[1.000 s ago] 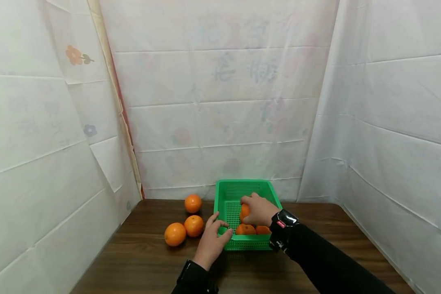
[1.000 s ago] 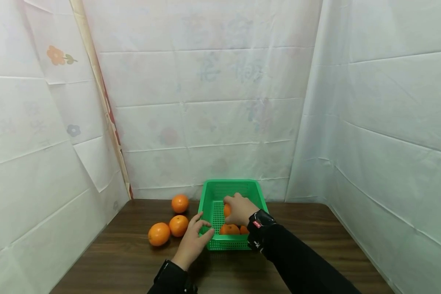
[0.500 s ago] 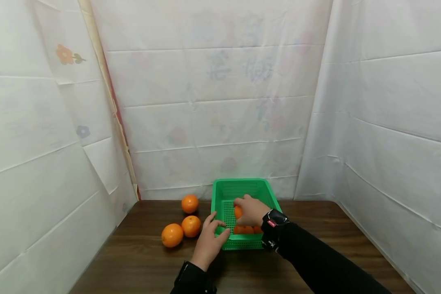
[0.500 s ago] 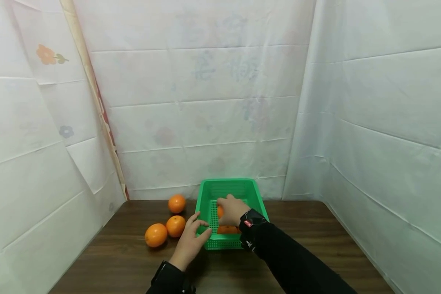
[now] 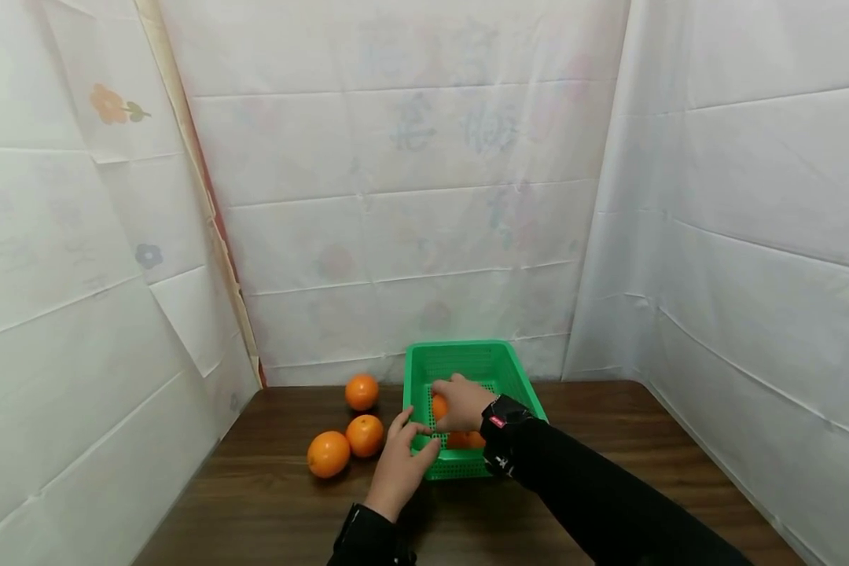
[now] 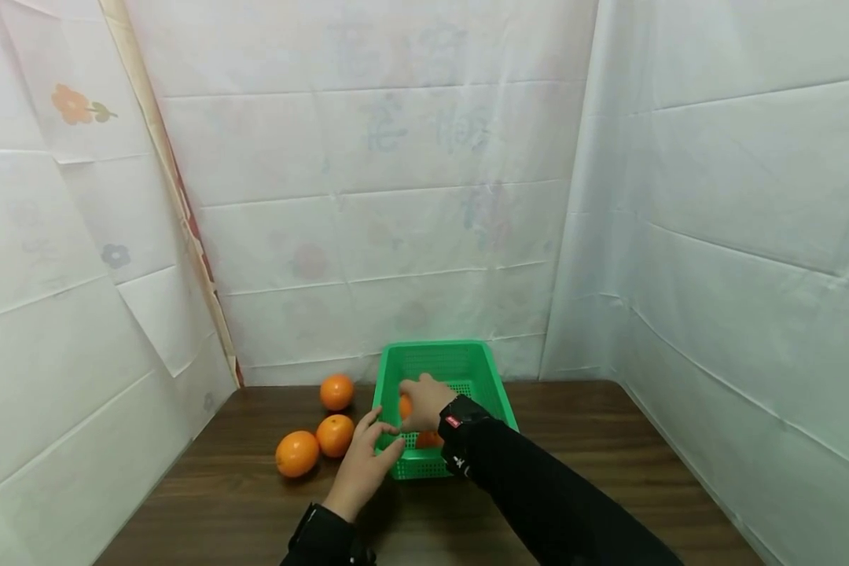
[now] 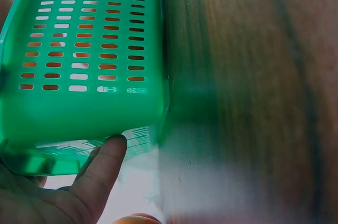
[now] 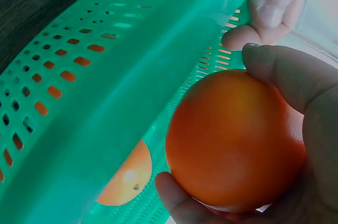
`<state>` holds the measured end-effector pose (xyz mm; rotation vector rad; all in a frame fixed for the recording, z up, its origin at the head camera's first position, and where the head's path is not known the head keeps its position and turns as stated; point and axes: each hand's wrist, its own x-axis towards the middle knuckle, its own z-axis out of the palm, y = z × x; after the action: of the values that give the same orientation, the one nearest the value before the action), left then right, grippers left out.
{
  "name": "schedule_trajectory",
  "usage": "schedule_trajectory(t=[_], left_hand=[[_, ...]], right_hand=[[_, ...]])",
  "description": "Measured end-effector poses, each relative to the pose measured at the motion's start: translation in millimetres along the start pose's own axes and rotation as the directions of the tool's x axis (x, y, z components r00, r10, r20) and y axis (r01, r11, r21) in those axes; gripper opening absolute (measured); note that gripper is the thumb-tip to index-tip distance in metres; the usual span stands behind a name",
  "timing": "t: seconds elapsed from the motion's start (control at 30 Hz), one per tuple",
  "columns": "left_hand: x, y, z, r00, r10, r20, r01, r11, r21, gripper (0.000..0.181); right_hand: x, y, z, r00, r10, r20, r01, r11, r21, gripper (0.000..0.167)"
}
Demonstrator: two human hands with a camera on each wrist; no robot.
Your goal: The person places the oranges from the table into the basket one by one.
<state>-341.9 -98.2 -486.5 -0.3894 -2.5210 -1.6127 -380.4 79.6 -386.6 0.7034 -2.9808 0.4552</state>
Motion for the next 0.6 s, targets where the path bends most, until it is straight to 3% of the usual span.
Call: schedule_trajectory(t=[0.27,0.6], left_hand=[[-1.5,2.5,2.5,1.000,0.004,-0.012,-0.004,1.000,-0.006,0.024],[-2.9,2.9,3.5,0.998,0.033,-0.061,-0.033,0.999,0.012,0.031]], right_hand=[[17.6,14,20,0.999,-0.030,-0.034,0.030,0.999,-0.012,0.059],[15.5,1,23,0.997,-0.072,-0.005,0.071,0.990,-0.122,0.057]])
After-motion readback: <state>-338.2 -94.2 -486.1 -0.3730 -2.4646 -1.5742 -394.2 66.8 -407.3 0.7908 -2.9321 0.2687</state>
